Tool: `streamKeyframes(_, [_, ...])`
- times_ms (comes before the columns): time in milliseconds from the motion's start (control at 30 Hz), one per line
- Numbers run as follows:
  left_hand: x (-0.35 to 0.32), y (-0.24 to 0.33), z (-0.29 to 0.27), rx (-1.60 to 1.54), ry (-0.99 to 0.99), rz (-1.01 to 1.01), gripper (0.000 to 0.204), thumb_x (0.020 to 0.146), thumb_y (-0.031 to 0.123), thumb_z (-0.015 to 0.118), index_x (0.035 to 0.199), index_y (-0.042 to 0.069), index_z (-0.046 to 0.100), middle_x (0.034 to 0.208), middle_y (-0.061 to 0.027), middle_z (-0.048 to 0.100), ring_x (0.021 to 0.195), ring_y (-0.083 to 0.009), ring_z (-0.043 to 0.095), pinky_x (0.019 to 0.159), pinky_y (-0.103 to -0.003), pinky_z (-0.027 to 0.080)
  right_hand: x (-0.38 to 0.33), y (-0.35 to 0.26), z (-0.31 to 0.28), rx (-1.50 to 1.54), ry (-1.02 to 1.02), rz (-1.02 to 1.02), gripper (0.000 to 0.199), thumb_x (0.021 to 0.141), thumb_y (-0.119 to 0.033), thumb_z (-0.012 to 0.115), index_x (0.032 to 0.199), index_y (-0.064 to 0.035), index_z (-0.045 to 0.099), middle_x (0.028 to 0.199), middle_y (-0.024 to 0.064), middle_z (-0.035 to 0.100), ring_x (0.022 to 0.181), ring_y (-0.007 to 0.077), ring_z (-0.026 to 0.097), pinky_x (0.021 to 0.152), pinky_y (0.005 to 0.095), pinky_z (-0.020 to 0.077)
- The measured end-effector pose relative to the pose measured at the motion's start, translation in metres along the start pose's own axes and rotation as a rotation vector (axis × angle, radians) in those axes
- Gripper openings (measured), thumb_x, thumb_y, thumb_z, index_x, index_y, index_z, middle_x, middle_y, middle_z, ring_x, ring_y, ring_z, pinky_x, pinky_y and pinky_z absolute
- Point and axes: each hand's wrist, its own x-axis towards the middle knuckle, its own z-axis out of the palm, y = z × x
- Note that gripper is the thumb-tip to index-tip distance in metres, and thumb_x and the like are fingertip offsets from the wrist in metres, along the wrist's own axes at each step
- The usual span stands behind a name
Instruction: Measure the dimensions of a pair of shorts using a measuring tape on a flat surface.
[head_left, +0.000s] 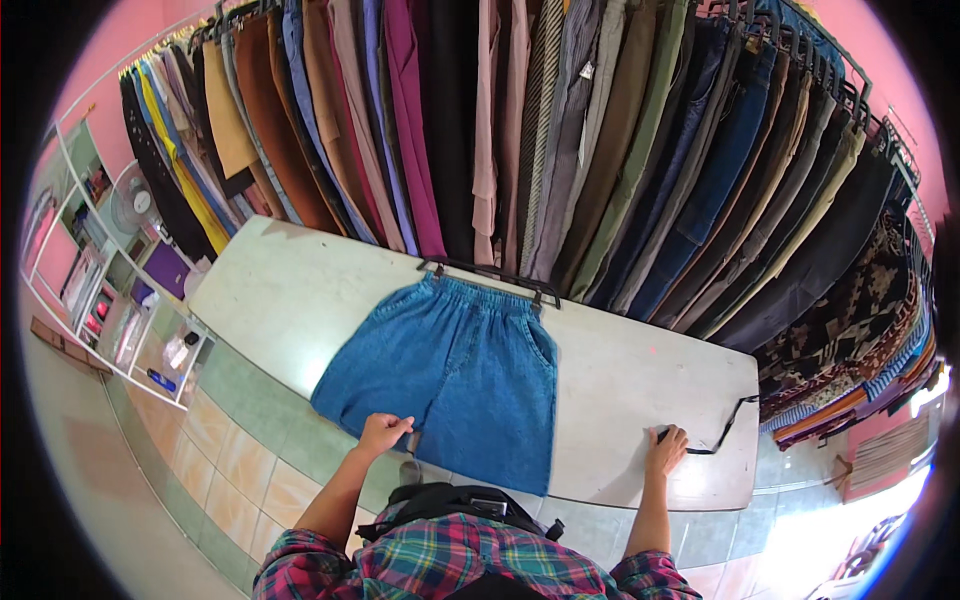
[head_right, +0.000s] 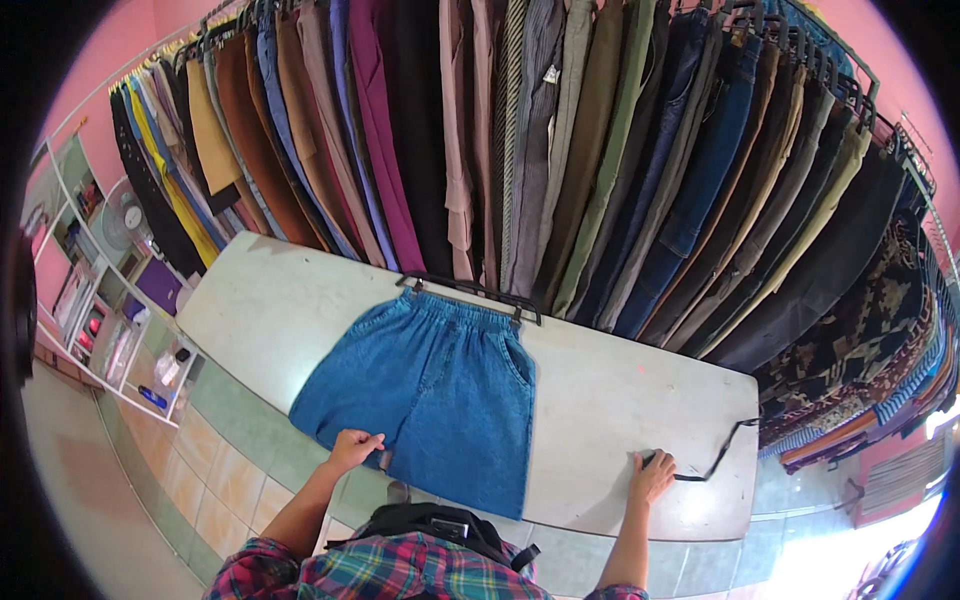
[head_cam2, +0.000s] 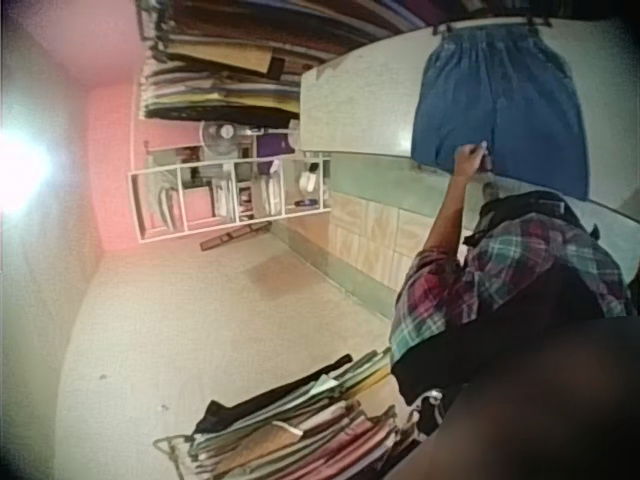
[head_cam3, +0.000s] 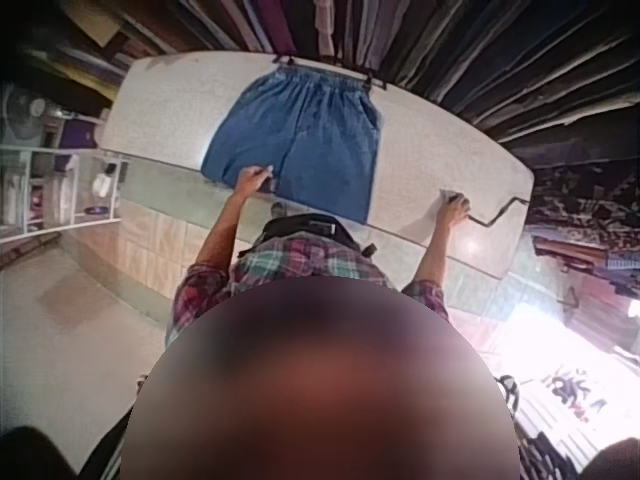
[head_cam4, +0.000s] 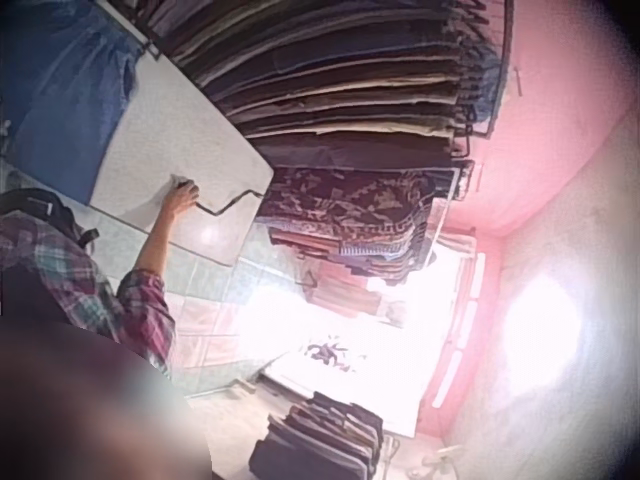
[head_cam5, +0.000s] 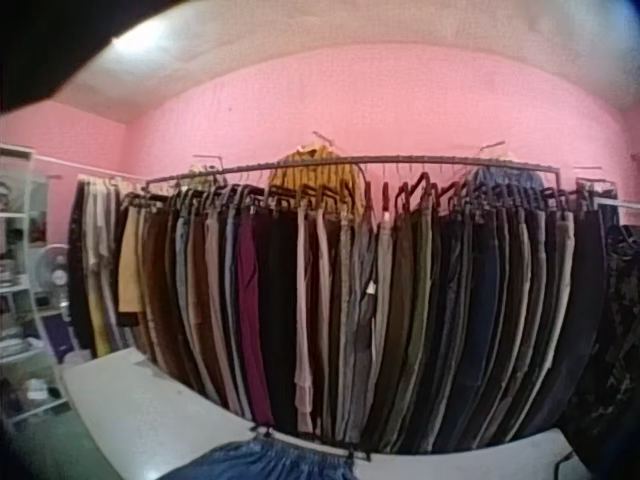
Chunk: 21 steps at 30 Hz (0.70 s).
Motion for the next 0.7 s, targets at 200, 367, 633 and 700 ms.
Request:
streamKeyframes(200, [0.09, 0.042, -0.025, 0.075, 0.208, 0.323, 0.036, 0.08, 0.032, 0.061, 0.062, 0.002, 0.064, 0.056, -0.0115, 0.055, 0.053, -0.0239, 0.056, 0.051, -0.035, 0.042, -0.023, -0.049, -0.015, 0.029, 0.152, -0.09, 0.046, 0.08, -0.032, 0.06, 0.11, -0.0007, 0.046, 0.111, 0.0189, 0.046, 0.108, 0.0355, 0.04, 0.09, 0.0443, 0.0325])
streamKeyframes(367, [0.206, 0.07, -0.011, 0.259, 0.286, 0.711, 0.013, 0.077, 0.016, 0.061, 0.075, 0.004, 0.059, 0.079, -0.014, 0.055, 0.078, -0.0334, 0.053, 0.072, -0.04, 0.044, -0.111, -0.132, -0.025, 0.418, -0.151, 0.037, 0.029, 0.079, -0.023, 0.061, 0.097, -0.0023, 0.053, 0.08, 0.0136, 0.052, 0.077, 0.0319, 0.05, 0.069, 0.0416, 0.0404])
streamKeyframes(633, [0.36, 0.085, 0.02, 0.668, 0.172, 0.818, 0.033, 0.079, 0.01, 0.055, 0.112, 0.006, 0.053, 0.117, -0.0162, 0.049, 0.109, -0.0329, 0.046, 0.097, -0.039, 0.036, -0.198, -0.211, -0.053, 0.192, 0.061, 0.05, 0.025, 0.074, -0.02, 0.065, 0.084, -0.0003, 0.053, 0.079, 0.0149, 0.054, 0.079, 0.0347, 0.049, 0.071, 0.0452, 0.0375])
streamKeyframes(700, [0.375, 0.088, 0.038, 0.716, 0.115, 0.746, 0.031, 0.08, 0.014, 0.056, 0.111, 0.006, 0.054, 0.117, -0.0152, 0.049, 0.109, -0.0319, 0.046, 0.097, -0.039, 0.035, -0.215, -0.204, -0.046, 0.229, -0.142, 0.218, 0.017, 0.079, -0.022, 0.063, 0.077, -0.0061, 0.057, 0.079, 0.0153, 0.058, 0.086, 0.0349, 0.052, 0.087, 0.0469, 0.0389])
